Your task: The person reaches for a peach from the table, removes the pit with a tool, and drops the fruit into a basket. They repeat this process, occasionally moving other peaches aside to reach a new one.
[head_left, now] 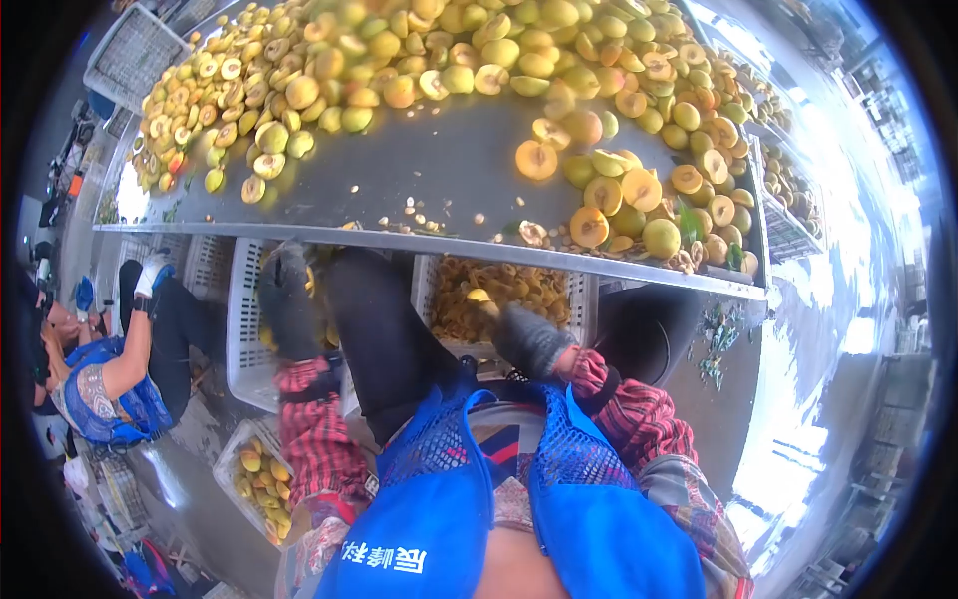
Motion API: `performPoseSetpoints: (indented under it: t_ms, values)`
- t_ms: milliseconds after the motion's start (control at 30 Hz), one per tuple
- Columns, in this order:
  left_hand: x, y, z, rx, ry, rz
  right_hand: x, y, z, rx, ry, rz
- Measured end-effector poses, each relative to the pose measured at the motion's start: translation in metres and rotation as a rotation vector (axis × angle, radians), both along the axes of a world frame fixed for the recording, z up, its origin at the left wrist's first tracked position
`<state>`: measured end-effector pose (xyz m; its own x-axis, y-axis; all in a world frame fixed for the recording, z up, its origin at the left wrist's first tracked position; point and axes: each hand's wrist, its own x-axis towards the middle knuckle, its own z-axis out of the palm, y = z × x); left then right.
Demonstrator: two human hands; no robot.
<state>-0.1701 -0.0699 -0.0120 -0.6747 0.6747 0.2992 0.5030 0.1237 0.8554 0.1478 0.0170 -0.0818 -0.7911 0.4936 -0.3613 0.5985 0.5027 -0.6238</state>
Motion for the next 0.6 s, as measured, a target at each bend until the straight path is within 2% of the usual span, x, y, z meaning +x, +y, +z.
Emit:
performPoseSetpoints:
  t_ms: [33, 67, 100, 133, 200, 233, 267, 300, 333, 367, 433, 467, 533, 600]
  values:
    - [-0.008, -0.001, 0.005, 0.003, 0.007, -0.01, 0.005, -0.003, -0.002, -0.025, 0.086, -0.16]
    - [-0.011, -0.003, 0.015, -0.253, 0.247, 0.096, 0.009, -0.004, -0.003, -0.054, 0.17, -0.315]
    - [-0.011, -0.003, 0.026, -0.507, 0.489, 0.203, 0.007, 0.001, -0.005, 0.005, 0.081, -0.156]
    - [-0.003, 0.007, 0.041, -0.502, 0.5, 0.197, 0.01, 0.001, -0.004, 0.007, 0.09, -0.166]
    - [0.018, 0.038, 0.065, -0.334, 0.003, -0.177, 0.017, -0.003, 0.006, -0.122, 0.106, -0.007]
    - [0.014, 0.055, 0.063, -0.237, 0.788, -0.465, 0.014, 0.003, 0.016, -0.282, -0.015, -0.064]
    - [0.021, 0.075, 0.058, -0.191, 0.437, -0.576, 0.018, 0.002, 0.012, -0.283, -0.014, -0.069]
    - [0.039, 0.101, 0.06, -0.142, 0.086, -0.672, 0.022, 0.001, 0.003, -0.233, 0.124, -0.157]
    - [0.045, 0.133, 0.055, -0.148, 0.437, -0.777, 0.024, 0.002, -0.002, -0.183, 0.264, -0.245]
    - [0.054, 0.164, 0.05, -0.149, 0.794, -0.87, 0.026, 0.004, 0.001, -0.18, 0.27, -0.253]
    - [0.115, 0.202, 0.077, -0.591, -0.023, -0.681, 0.033, 0.007, 0.014, -0.239, 0.228, -0.367]
    - [0.126, 0.225, 0.064, -0.608, 0.075, -0.71, 0.036, 0.008, 0.017, -0.243, 0.229, -0.382]
    - [0.15, 0.254, 0.037, -0.63, 0.17, -0.756, 0.043, 0.01, 0.024, -0.5, 0.307, -0.543]
    - [0.173, 0.268, 0.018, -0.606, 0.32, -0.766, 0.047, 0.024, 0.034, -0.536, 0.233, -0.53]
